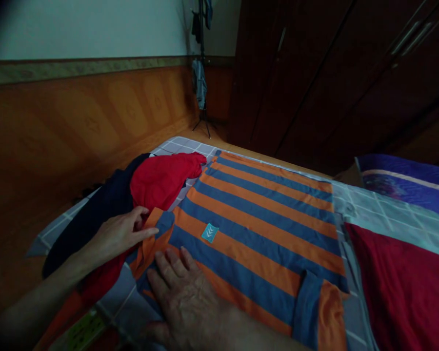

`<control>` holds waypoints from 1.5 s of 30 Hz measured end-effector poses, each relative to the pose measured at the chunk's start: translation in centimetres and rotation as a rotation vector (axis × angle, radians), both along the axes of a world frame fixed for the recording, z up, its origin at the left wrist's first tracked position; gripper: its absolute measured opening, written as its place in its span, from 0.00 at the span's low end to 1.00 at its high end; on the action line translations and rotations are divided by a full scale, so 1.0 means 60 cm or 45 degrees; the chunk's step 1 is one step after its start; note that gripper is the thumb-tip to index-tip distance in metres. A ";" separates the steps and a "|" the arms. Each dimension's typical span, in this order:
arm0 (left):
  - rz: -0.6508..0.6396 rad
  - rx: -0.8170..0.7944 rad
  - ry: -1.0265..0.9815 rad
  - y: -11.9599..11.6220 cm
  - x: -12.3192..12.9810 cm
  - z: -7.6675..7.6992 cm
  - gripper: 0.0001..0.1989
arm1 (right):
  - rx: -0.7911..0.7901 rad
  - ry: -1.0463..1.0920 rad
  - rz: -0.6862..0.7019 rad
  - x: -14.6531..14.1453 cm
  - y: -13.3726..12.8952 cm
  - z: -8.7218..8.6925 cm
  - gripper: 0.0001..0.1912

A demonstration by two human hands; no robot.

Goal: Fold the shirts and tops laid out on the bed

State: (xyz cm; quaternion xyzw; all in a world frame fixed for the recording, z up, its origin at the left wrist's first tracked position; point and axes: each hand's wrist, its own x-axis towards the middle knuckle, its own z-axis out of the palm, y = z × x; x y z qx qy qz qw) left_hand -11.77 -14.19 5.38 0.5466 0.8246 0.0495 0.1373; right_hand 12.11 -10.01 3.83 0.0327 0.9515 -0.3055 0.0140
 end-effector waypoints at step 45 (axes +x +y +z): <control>-0.176 0.289 -0.573 0.006 0.074 0.027 0.17 | 0.406 0.626 -0.020 0.004 -0.022 -0.023 0.15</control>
